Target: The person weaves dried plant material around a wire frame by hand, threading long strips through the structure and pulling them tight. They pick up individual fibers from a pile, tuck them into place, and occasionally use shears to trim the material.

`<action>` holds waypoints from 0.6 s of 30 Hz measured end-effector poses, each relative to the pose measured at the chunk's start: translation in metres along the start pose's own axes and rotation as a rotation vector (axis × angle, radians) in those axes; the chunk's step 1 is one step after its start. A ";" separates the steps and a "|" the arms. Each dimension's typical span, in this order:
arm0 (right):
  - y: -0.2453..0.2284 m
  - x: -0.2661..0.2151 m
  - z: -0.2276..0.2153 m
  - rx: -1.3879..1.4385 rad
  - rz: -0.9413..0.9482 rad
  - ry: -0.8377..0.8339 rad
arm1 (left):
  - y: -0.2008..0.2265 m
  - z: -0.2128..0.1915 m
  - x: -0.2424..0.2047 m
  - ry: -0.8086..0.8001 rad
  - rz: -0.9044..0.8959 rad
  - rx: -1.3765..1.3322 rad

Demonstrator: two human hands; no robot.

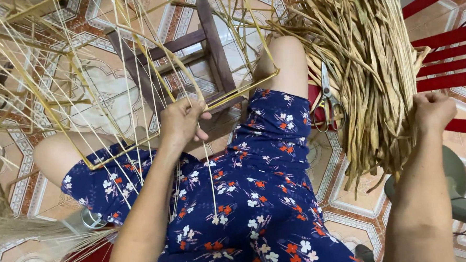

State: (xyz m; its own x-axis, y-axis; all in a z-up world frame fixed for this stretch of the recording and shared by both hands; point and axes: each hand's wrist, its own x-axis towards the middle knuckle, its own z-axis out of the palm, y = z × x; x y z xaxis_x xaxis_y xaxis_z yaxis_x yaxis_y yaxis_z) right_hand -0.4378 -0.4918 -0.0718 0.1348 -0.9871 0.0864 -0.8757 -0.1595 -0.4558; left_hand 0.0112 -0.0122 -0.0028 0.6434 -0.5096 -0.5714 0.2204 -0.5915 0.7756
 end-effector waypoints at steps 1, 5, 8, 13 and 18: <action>-0.001 -0.001 -0.002 0.002 0.004 -0.001 | 0.000 0.000 0.000 -0.001 0.000 0.004; 0.002 -0.001 -0.016 -0.077 -0.055 0.044 | -0.001 0.000 0.002 -0.006 -0.017 -0.016; 0.011 0.004 -0.029 -0.199 -0.168 0.088 | -0.004 -0.001 0.002 -0.008 -0.016 -0.031; 0.009 0.003 -0.050 -0.131 -0.231 0.054 | 0.002 -0.002 -0.002 -0.022 0.006 -0.021; -0.013 -0.007 -0.056 -0.139 -0.129 0.062 | 0.011 -0.003 -0.007 -0.013 -0.047 0.028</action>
State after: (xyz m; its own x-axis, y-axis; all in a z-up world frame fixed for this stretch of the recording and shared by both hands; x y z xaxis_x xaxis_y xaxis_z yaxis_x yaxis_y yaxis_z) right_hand -0.4533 -0.4818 -0.0167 0.2248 -0.9553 0.1919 -0.9092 -0.2765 -0.3113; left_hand 0.0115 -0.0136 0.0107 0.6231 -0.4885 -0.6109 0.2296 -0.6324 0.7398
